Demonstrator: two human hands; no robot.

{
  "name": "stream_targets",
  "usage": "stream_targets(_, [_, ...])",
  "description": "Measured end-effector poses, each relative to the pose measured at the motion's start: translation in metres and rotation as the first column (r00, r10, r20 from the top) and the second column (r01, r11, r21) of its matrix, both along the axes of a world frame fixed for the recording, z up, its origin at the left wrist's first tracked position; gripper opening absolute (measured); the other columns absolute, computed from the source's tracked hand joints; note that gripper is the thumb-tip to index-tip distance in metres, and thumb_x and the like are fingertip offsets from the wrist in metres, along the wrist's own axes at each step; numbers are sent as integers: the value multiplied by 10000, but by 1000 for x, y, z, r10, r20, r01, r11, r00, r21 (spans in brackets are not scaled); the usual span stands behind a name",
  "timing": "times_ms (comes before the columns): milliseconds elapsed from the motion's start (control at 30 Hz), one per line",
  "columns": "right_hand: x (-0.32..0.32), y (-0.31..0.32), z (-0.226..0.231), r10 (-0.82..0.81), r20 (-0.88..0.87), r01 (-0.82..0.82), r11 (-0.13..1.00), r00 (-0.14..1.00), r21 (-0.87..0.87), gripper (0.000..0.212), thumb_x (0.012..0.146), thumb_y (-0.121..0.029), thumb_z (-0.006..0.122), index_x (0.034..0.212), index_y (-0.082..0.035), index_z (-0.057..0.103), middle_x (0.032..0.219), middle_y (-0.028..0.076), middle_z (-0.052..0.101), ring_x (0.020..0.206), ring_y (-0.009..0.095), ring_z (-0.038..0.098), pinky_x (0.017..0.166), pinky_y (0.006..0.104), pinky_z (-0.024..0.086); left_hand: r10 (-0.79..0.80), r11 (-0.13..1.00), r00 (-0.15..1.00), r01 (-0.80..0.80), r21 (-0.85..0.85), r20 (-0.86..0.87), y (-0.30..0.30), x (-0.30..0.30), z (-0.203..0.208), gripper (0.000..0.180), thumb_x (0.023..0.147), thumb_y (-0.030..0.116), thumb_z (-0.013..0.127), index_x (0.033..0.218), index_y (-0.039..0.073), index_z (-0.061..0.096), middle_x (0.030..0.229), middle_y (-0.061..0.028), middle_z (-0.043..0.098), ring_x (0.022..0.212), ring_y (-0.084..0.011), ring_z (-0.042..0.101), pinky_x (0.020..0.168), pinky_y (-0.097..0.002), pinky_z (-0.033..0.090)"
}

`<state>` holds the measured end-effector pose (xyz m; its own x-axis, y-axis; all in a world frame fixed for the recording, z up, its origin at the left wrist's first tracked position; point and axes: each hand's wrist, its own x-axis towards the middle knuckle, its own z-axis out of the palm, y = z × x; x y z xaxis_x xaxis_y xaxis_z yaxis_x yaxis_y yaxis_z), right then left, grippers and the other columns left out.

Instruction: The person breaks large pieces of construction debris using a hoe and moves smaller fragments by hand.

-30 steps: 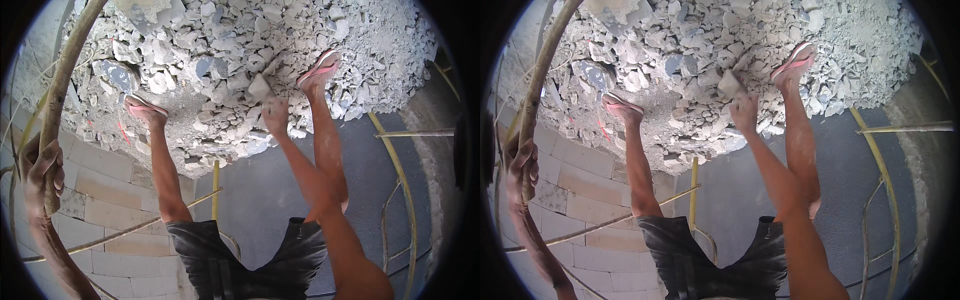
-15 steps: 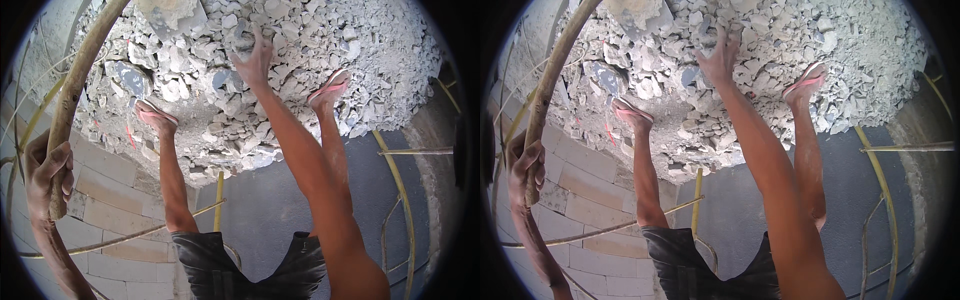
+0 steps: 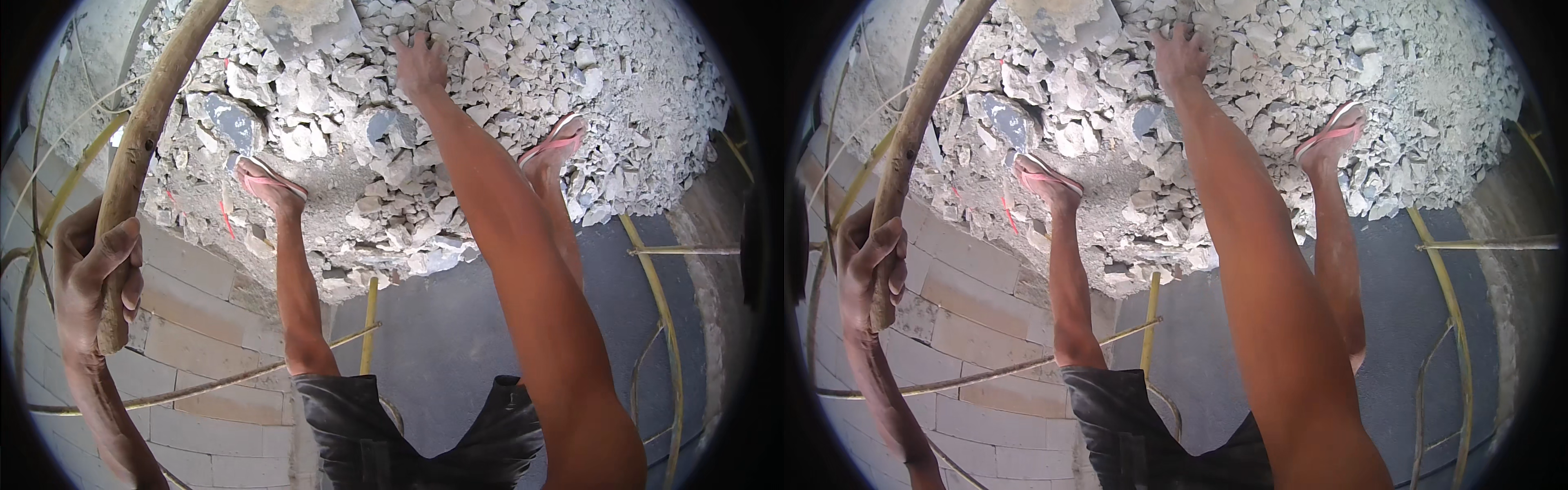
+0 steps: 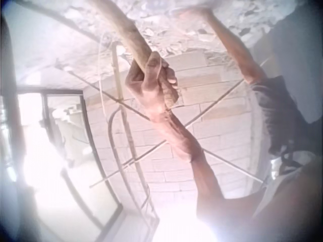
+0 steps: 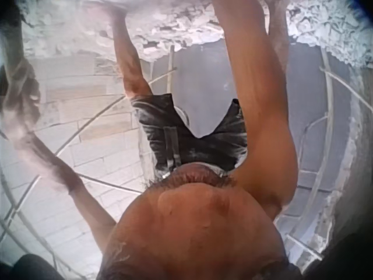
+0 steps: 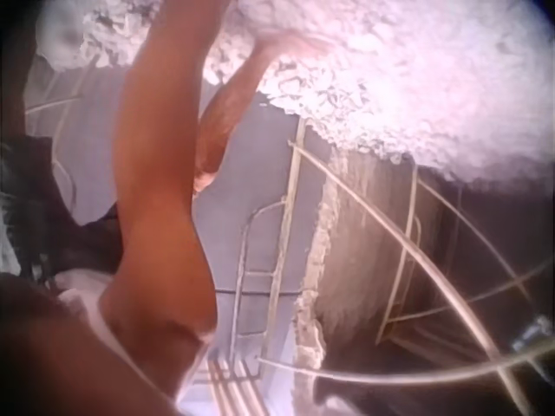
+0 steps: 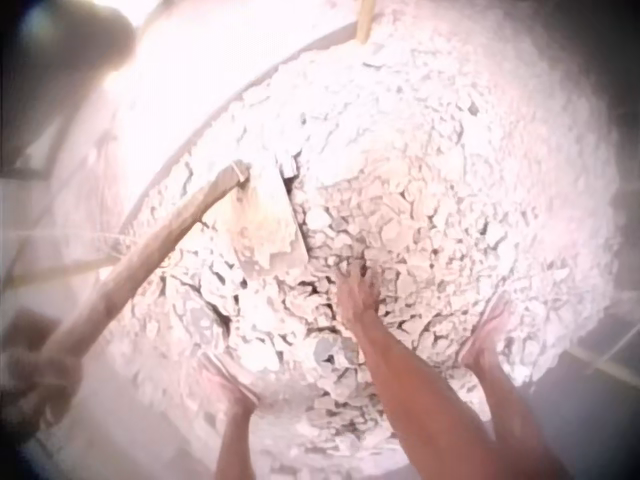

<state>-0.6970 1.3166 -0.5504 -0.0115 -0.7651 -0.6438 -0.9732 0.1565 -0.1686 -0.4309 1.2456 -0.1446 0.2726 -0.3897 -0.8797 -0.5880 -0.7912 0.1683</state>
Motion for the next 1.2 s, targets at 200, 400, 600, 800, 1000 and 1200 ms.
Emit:
stream_targets(200, [17,33,55,59,250,-42,997,967,-72,649,781,-73,751,1370,-230,526,1323,164,432,1217,431,451,893,472,582,14,999,1000,-14,-39,-5,4,9,5,381,824,283,703,901,-74,592,631,-44,519,363,-76,471,306,-215,336])
stream_targets(400, [51,119,71,25,682,-44,999,731,10,608,761,-105,780,1323,-176,558,1298,186,430,1207,426,436,875,519,580,-7,1000,998,7,-11,-56,9,15,-6,355,858,305,675,896,-32,567,626,-8,481,370,-39,448,304,-188,337])
stream_targets(600, [90,148,42,-16,585,-53,994,811,100,564,809,-217,771,1336,-191,572,1428,223,369,1300,424,418,1020,590,427,-18,999,999,19,-50,28,5,2,0,376,818,311,691,872,-45,584,604,-16,480,352,-48,430,287,-188,321])
stream_targets(800, [64,146,20,143,209,-134,989,967,-58,388,908,-193,611,1284,-285,627,1446,168,377,1316,458,363,1037,554,383,-43,998,999,44,-36,25,8,6,-2,369,842,330,684,831,-18,561,591,-7,461,352,-43,423,283,-189,320])
stream_targets(1000, [38,206,82,-198,523,189,979,829,70,584,711,102,669,1251,-94,565,1359,227,319,1267,495,362,972,544,496,-36,999,999,36,3,-14,12,26,-1,661,887,348,660,1366,-76,495,623,32,428,376,-15,381,303,-182,300])
stream_targets(1200, [-42,310,116,-104,176,70,980,979,188,694,701,-73,813,1319,-100,499,1457,266,228,1252,484,349,1043,586,358,-70,997,998,70,34,-9,7,21,-1,655,888,354,653,1366,-65,500,629,29,425,376,-21,366,311,-187,293])
